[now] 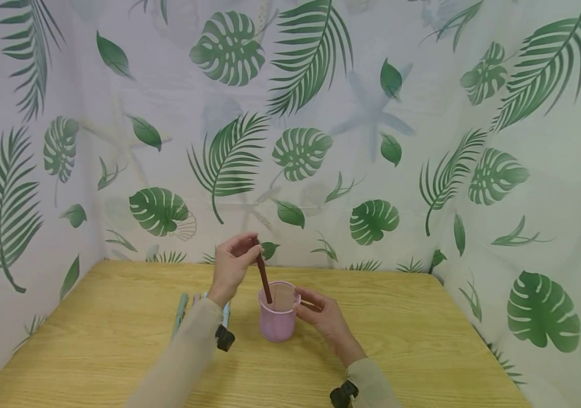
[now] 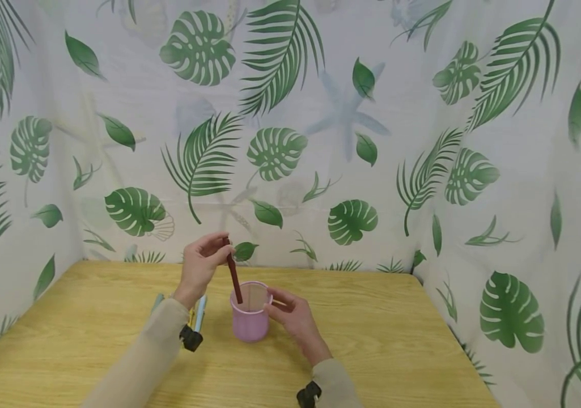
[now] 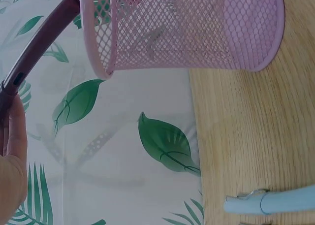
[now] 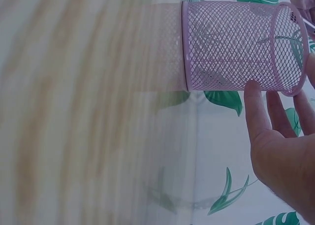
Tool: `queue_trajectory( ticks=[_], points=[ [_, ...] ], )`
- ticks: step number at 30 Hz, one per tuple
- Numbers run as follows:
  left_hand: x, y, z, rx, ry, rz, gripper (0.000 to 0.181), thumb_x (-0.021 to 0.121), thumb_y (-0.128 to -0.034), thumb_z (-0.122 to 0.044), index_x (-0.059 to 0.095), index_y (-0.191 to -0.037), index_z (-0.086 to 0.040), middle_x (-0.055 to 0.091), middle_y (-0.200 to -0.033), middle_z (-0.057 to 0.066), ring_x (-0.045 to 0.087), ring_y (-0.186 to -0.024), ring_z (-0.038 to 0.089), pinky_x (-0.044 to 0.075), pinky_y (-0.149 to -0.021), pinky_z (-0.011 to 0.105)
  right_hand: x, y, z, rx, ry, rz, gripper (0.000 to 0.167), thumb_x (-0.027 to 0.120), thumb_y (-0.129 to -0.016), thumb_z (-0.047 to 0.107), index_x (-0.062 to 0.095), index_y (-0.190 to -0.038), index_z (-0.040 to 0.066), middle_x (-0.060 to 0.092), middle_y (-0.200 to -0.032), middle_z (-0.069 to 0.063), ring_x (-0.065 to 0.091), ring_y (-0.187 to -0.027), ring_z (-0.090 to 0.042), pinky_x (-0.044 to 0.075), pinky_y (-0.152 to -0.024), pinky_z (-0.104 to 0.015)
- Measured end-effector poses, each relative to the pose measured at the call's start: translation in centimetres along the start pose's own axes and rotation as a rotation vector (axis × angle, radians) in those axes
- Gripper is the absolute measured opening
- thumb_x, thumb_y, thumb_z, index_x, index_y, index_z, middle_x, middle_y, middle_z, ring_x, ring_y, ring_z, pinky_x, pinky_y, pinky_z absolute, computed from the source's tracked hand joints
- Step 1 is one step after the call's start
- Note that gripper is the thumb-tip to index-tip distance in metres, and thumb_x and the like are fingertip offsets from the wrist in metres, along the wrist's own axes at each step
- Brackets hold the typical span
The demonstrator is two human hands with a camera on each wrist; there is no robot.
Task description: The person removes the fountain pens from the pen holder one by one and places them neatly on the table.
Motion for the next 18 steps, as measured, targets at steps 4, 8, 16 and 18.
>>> queue_trajectory(
  ticks=[4, 8, 16, 18],
  points=[
    [-0.5, -0.1, 0.0, -0.015, -0.009, -0.013, 0.029, 0.072, -0.0853, 0.002, 0.069, -0.114, 0.001, 0.071, -0.09, -0.004, 0.069, -0.08, 0.01, 0.061, -0.07, 0.03, -0.1, -0.1, -0.2, 0.003, 0.002, -0.005, 0.048, 0.071, -0.09, 0.013, 0.057, -0.135, 0.002, 0.054, -0.14, -0.018, 0.056, -0.125, -0.034, 0.053, -0.097, -0.036],
    [-0.9, -0.1, 0.2, -0.028, -0.005, -0.016, 0.029, 0.072, -0.0857, 0.002, 0.069, -0.114, 0.002, 0.071, -0.09, -0.004, 0.07, -0.08, 0.014, 0.061, -0.068, 0.03, -0.1, -0.2, -0.3, 0.006, -0.003, -0.004, 0.048, 0.072, -0.09, 0.014, 0.058, -0.135, 0.003, 0.055, -0.14, -0.017, 0.056, -0.125, -0.033, 0.053, -0.098, -0.037],
    [-2.3, -0.3, 0.5, -0.074, 0.003, -0.033, 0.029, 0.071, -0.0867, 0.0, 0.068, -0.116, 0.0, 0.072, -0.101, 0.013, 0.071, -0.081, 0.014, 0.06, -0.07, 0.03, -0.1, -0.2, -0.3, 0.014, -0.016, 0.004, 0.048, 0.071, -0.09, 0.011, 0.057, -0.136, 0.002, 0.055, -0.141, -0.016, 0.056, -0.125, -0.032, 0.053, -0.097, -0.036],
    [-2.7, -0.4, 0.5, -0.071, -0.005, -0.031, 0.029, 0.071, -0.087, -0.001, 0.068, -0.115, 0.0, 0.072, -0.103, 0.016, 0.072, -0.083, 0.016, 0.06, -0.071, 0.03, -0.1, -0.2, -0.3, 0.016, -0.02, 0.006, 0.048, 0.07, -0.09, 0.011, 0.057, -0.136, 0.002, 0.055, -0.141, -0.016, 0.056, -0.125, -0.031, 0.053, -0.097, -0.035]
  ],
)
Point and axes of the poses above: each hand's wrist, its own y-axis away from the middle knuckle, its own x-axis out of the palm, z = x × y, the point moved 7 cm from there along -y, towards the middle knuckle
